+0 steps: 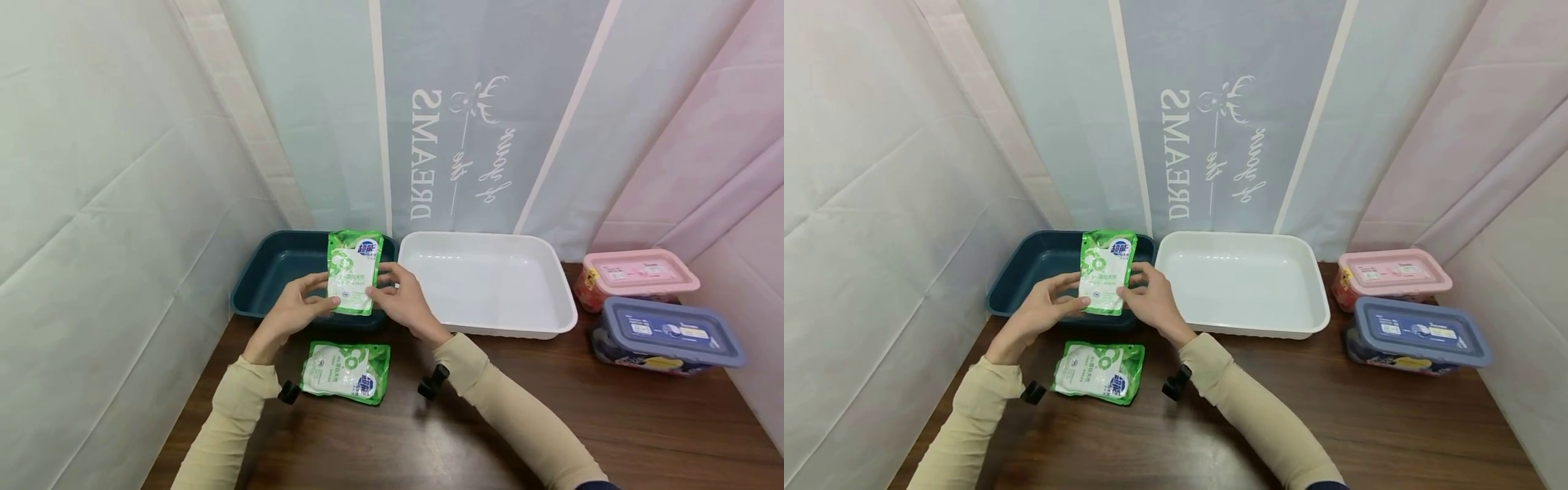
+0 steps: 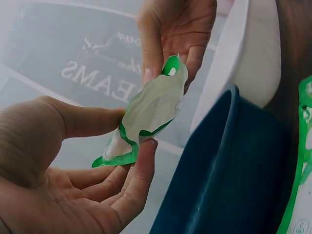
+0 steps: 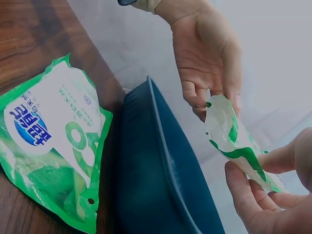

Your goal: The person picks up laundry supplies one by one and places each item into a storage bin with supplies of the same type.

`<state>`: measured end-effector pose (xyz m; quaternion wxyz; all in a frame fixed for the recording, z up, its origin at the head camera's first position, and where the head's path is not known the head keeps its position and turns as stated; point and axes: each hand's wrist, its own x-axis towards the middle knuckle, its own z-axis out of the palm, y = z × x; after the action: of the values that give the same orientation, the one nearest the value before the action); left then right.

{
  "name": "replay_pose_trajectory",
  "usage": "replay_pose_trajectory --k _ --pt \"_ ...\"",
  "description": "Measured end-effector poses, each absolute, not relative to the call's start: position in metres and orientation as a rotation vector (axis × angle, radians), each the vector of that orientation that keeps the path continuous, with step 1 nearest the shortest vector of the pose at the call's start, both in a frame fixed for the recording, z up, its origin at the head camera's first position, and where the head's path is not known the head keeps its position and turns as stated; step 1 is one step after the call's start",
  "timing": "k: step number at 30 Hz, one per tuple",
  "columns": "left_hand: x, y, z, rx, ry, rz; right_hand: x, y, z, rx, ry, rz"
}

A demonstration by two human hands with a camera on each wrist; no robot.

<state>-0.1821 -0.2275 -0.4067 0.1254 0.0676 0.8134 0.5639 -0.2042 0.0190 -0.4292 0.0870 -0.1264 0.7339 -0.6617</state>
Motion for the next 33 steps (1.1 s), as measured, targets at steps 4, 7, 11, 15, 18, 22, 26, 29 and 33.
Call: replay_pose_trajectory --k 4,7,11,15,18,22,26,29,33 --pt "-0.188 -0.232 -0.410 0.177 2.387 1.639 -0.211 0.010 -0.435 -0.334 2.236 -1.941" --pt "-0.193 -0.235 -0.413 0.151 2.403 1.621 -0.215 0.003 -0.437 -0.323 2.279 -1.906" --pt "-0.200 -0.237 -0.420 0.113 2.429 1.571 -0.219 -0.005 -0.438 -0.326 2.357 -1.824" --pt "-0.206 -0.238 -0.425 0.084 2.451 1.516 -0.225 -0.012 -0.443 -0.308 2.439 -1.731" --pt "-0.210 -0.238 -0.428 0.060 2.469 1.472 -0.228 -0.016 -0.448 -0.291 2.484 -1.676" --pt "-0.214 -0.239 -0.433 0.027 2.486 1.416 -0.230 -0.020 -0.453 -0.319 2.540 -1.592" --pt "-0.218 -0.239 -0.438 0.011 2.509 1.384 -0.233 -0.022 -0.457 -0.384 2.586 -1.526" --pt "-0.220 -0.238 -0.441 -0.005 2.531 1.354 -0.236 -0.025 -0.458 -0.413 2.614 -1.470" --pt "-0.223 -0.237 -0.447 -0.011 2.554 1.311 -0.240 -0.030 -0.460 -0.431 2.679 -1.359"
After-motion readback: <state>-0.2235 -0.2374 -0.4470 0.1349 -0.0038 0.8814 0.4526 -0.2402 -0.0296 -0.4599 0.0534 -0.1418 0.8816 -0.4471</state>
